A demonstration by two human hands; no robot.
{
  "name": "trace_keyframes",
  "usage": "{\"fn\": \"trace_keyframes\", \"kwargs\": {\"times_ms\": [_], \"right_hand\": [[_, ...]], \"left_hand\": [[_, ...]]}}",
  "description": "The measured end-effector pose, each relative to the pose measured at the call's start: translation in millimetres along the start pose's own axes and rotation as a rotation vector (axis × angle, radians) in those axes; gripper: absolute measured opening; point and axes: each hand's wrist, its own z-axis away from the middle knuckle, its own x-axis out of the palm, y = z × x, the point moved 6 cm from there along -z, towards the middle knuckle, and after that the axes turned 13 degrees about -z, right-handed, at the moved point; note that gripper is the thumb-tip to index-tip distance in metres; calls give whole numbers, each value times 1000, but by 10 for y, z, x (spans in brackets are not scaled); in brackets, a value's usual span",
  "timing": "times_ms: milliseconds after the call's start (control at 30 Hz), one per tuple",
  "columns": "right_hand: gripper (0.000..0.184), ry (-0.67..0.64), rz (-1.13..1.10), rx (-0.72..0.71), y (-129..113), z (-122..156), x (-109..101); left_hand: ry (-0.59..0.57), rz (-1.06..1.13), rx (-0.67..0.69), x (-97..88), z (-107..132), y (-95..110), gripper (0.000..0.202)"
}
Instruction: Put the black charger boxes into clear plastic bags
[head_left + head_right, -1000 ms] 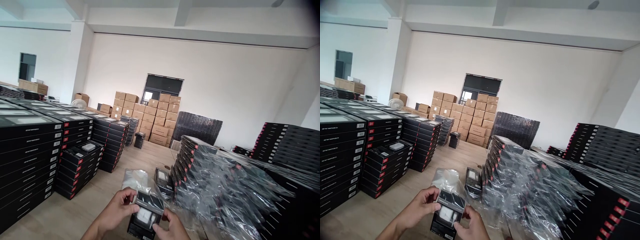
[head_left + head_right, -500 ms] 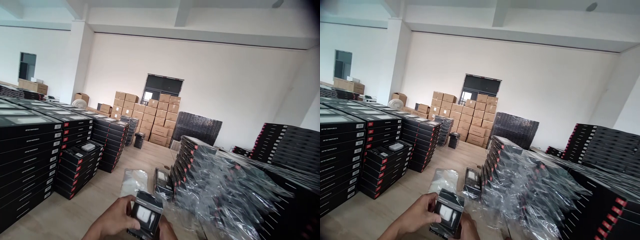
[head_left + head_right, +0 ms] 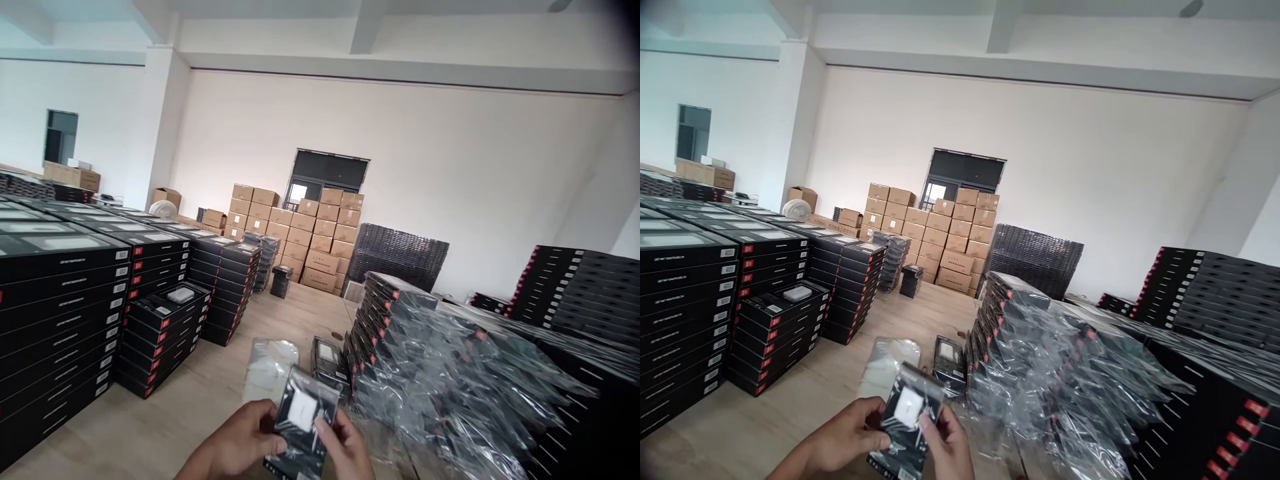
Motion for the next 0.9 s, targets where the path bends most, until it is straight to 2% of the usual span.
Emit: {"fn": "trace_keyframes", "kwargs": {"times_ms": [100, 167, 200, 333, 433, 567, 667, 767, 900], "right_hand": [[45, 152, -127, 25, 1, -10, -127], [45, 161, -144, 44, 11, -13, -142], [45, 146, -132, 47, 20, -14, -135], [49, 36, -138, 115, 150, -2, -65], [55, -2, -181, 175, 292, 28, -35], [74, 135, -127, -109, 235, 44, -128], [60, 120, -34, -185, 178, 46, -126], [41, 69, 27, -172, 104, 50, -89], [28, 29, 128, -165, 51, 74, -22]], "left_hand": [[-100, 107, -62, 180, 22, 63, 38], [-180, 208, -111, 294, 23, 43, 47], [-183, 251, -130, 317, 16, 24, 50], [-13, 365, -129, 235, -48, -11, 44], [60, 422, -77, 196, -96, 28, 39], [167, 549, -86, 164, -109, 24, 39], [161, 583, -117, 140, -53, 36, 39], [43, 572, -113, 146, 24, 112, 38], [-63, 728, -79, 178, 59, 198, 37]]}}
